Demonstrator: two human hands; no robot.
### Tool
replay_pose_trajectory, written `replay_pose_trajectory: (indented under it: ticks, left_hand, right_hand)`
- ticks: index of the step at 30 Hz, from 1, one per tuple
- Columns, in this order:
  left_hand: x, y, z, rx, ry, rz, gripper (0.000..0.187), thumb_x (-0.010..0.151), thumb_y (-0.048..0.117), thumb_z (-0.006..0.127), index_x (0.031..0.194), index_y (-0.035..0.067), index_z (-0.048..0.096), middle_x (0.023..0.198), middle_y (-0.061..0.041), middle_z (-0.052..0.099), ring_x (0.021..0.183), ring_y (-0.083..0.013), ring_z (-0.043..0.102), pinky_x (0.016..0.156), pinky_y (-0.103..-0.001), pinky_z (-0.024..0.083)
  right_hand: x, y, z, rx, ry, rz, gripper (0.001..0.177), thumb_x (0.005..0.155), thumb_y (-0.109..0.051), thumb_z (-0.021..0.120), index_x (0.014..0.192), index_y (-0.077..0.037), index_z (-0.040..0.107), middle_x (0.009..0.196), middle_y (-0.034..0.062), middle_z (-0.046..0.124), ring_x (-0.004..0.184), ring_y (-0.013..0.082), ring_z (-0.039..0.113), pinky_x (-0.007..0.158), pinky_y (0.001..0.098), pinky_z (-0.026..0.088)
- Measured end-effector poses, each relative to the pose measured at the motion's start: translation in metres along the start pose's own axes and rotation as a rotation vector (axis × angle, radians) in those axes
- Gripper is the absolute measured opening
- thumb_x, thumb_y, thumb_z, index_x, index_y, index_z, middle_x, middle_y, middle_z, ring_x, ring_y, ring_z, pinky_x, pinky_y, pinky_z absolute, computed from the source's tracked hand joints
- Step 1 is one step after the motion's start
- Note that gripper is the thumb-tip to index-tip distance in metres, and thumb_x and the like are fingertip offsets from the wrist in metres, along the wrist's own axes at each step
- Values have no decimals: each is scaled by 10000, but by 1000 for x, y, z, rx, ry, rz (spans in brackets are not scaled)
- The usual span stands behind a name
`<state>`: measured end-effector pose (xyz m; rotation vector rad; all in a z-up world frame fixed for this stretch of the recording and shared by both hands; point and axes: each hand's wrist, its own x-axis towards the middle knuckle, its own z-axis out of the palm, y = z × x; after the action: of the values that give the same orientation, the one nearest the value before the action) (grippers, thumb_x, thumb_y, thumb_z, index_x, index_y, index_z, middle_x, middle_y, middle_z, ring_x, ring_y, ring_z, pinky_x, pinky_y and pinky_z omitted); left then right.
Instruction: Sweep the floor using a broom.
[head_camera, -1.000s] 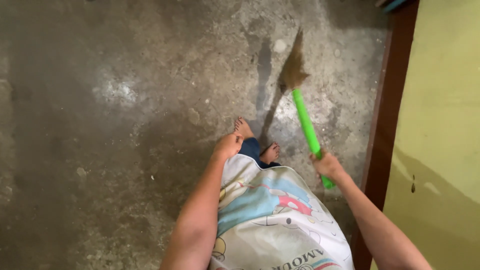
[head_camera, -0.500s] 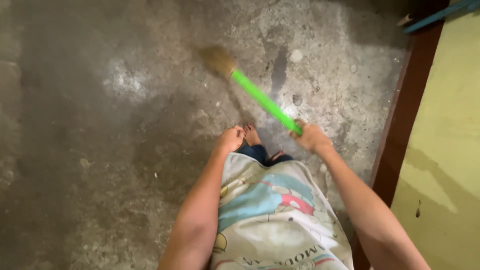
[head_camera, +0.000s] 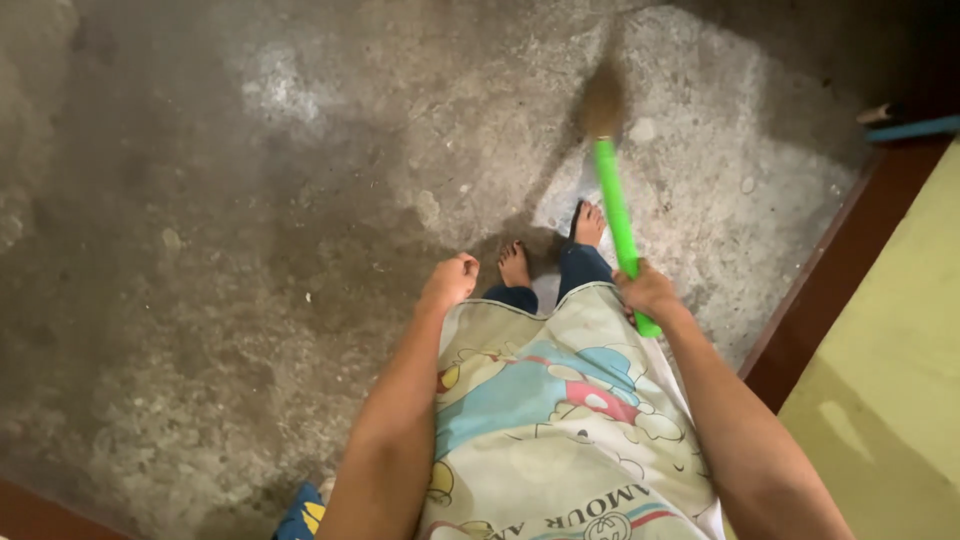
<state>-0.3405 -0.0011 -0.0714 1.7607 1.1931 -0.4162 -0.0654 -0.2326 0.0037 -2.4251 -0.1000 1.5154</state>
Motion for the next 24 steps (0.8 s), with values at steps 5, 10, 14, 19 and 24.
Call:
replay_pose_trajectory:
  ticks: [5,10,14,19,24]
  left_hand:
    - [26,-10,27,-33,35,-5,265,905,282,612,1095,127,712,781,-142,730,747,-305,743,704,-418,569]
    - [64,0,61,-84,295,270,268,981,316,627,1074,89,733,894,-185,738,834,-372,709,730,-430,563]
    - [61,63,58,-150,180,59,290,952,316,581,1083,91,710,848,-192,734,810,-369,728,749,-450,567]
    - [56,103,76,-309,-8,-78,267,945,280,545,1067,89,687,854,-192,763,837,-371,786,798,-458,602]
    - [74,104,96,-36,137,14,320,974,369,565,1092,111,713,952,-189,735,959,-404,701,836,-482,554]
  right_hand:
    - [79,-12,-19,-422,-84,-404,525,972,-460,678,1318,-75,595,836,228,747,625,288,693,624,411,544]
    - [10,-100,-100,-471,-23,-366,616,894,-429,674,1435,-157,557,948,196,739,657,336,728,599,448,607]
    - [39,-76,-163,-413,155,-307,621,939,-429,646,1480,-168,490,910,220,713,606,340,697,570,465,572]
    - [119,-10,-227,71,183,-46,436,1008,-409,583,1332,-117,556,721,150,598,540,241,582,481,444,517]
    - [312,81,-294,1062,-111,369,383,1087,-517,587,1036,-155,475,644,-14,492,484,99,499,431,258,469]
